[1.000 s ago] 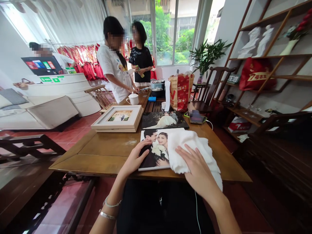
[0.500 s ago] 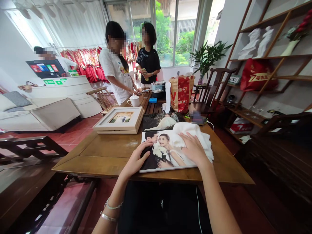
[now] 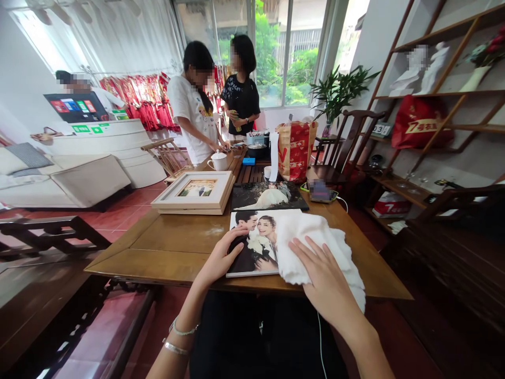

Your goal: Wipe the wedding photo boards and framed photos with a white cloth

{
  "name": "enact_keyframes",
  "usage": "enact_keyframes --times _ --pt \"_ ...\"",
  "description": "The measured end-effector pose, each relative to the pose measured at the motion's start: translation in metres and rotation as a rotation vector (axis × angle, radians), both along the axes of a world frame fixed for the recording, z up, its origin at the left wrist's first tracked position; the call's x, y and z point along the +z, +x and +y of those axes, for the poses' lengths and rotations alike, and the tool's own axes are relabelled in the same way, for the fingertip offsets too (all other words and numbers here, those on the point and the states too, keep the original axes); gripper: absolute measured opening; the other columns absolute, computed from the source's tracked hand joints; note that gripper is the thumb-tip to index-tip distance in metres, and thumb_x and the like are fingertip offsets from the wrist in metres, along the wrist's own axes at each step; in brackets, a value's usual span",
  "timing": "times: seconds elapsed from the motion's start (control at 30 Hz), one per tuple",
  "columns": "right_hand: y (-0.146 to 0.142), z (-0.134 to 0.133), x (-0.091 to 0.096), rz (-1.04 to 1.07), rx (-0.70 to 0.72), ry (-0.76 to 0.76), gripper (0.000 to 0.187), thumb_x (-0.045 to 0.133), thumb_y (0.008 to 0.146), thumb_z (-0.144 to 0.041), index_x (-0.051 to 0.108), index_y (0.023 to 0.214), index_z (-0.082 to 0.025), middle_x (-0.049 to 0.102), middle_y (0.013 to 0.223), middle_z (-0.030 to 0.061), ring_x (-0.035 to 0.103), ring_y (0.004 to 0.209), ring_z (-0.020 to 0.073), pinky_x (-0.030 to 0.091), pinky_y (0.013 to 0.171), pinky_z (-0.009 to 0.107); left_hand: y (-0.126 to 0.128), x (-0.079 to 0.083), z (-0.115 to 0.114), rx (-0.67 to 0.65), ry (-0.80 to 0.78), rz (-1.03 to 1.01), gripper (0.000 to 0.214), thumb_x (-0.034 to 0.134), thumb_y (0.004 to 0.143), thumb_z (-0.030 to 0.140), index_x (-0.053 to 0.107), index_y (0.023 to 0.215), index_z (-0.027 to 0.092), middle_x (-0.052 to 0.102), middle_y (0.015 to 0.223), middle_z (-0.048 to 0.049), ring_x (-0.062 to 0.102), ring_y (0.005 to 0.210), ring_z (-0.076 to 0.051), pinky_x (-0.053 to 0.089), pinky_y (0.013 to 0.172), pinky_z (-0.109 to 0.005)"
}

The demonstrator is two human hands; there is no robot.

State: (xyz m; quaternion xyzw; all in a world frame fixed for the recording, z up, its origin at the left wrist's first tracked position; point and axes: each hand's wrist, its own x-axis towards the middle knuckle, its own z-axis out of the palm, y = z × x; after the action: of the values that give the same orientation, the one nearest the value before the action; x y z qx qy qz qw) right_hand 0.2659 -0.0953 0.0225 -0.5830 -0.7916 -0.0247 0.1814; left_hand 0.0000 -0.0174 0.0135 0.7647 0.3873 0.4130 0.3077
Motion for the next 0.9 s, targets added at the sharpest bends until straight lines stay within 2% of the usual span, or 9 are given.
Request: enact_keyframes --times 0.1,0.17,0.3,0.43,0.57,0.63,0.7,0.8,0.9 --pt "0.004 -0.016 0.002 0.012 0.049 -0.022 0.078 0.038 0.071 -0.003 0.039 0.145 -0.028 0.044 0.149 -0.0025 0.030 0.141 0.0216 0.026 0.115 0.052 0.000 0.000 0.000 0.001 -0.001 0.010 0.031 0.049 0.090 0.017 0.059 0.119 0.021 0.054 0.138 -0.0103 0.042 0.137 -0.022 0.027 0.117 -0.045" --pt "0.008 -0.009 0.005 0.018 0.067 -0.064 0.078 0.038 0.070 -0.003 0.041 0.144 -0.026 0.044 0.149 -0.0024 0.030 0.141 0.0213 0.026 0.116 0.050 0.000 0.000 0.000 -0.001 -0.006 0.015 0.031 0.049 0.090 0.016 0.059 0.119 0.021 0.053 0.139 -0.0104 0.041 0.137 -0.022 0.027 0.117 -0.044" --pt "0.013 0.036 0.015 0.016 -0.002 -0.143 0.076 0.039 0.067 -0.004 0.046 0.141 -0.020 0.044 0.148 0.0010 0.030 0.141 0.0228 0.025 0.116 0.046 0.000 0.001 0.000 -0.002 -0.009 0.019 0.032 0.048 0.090 0.016 0.059 0.119 0.021 0.054 0.138 -0.0102 0.041 0.137 -0.022 0.027 0.117 -0.044" --pt "0.004 0.090 0.024 0.010 -0.081 -0.185 0.069 0.042 0.071 -0.006 0.047 0.140 -0.014 0.044 0.148 0.0077 0.033 0.140 0.0266 0.025 0.115 0.047 0.000 0.001 0.000 -0.003 -0.009 0.023 0.031 0.049 0.090 0.016 0.059 0.119 0.021 0.054 0.138 -0.0106 0.041 0.137 -0.022 0.027 0.117 -0.044" --pt "-0.020 0.114 0.027 0.015 -0.089 -0.160 0.064 0.043 0.076 -0.007 0.047 0.139 -0.012 0.044 0.148 0.0118 0.032 0.140 0.0311 0.024 0.113 0.053 0.000 0.001 0.000 -0.002 -0.007 -0.001 0.033 0.050 0.089 0.016 0.058 0.121 0.022 0.055 0.137 -0.0090 0.043 0.135 -0.022 0.028 0.117 -0.043" --pt "-0.037 0.106 0.026 0.011 -0.064 -0.147 0.066 0.045 0.075 -0.006 0.047 0.140 -0.014 0.044 0.148 0.0105 0.030 0.141 0.0310 0.021 0.114 0.054 0.000 0.001 0.000 0.006 -0.015 -0.006 0.037 0.050 0.089 0.016 0.055 0.125 0.022 0.055 0.137 -0.0089 0.044 0.135 -0.022 0.028 0.116 -0.042" --pt "-0.052 0.086 0.023 0.002 -0.019 -0.141 0.071 0.046 0.071 -0.004 0.046 0.141 -0.016 0.044 0.149 0.0078 0.028 0.142 0.0292 0.018 0.115 0.054 0.000 0.000 0.000 0.018 -0.030 -0.003 0.040 0.051 0.089 0.017 0.051 0.129 0.021 0.054 0.138 -0.0100 0.044 0.134 -0.022 0.028 0.116 -0.043" --pt "-0.067 0.039 0.018 0.008 0.066 -0.105 0.081 0.044 0.063 -0.001 0.044 0.143 -0.017 0.042 0.150 0.0044 0.025 0.143 0.0259 0.016 0.117 0.051 0.000 -0.001 0.000 0.032 -0.040 -0.006 0.043 0.051 0.089 0.019 0.048 0.132 0.019 0.053 0.139 -0.0117 0.045 0.134 -0.023 0.028 0.116 -0.044" --pt "-0.066 -0.010 0.014 0.052 0.149 -0.086 0.094 0.038 0.056 0.002 0.036 0.147 -0.024 0.036 0.154 -0.0028 0.020 0.145 0.0190 0.015 0.119 0.049 0.000 -0.003 0.001 0.040 -0.039 -0.016 0.045 0.052 0.089 0.019 0.046 0.133 0.018 0.051 0.141 -0.0126 0.044 0.135 -0.023 0.028 0.116 -0.044"
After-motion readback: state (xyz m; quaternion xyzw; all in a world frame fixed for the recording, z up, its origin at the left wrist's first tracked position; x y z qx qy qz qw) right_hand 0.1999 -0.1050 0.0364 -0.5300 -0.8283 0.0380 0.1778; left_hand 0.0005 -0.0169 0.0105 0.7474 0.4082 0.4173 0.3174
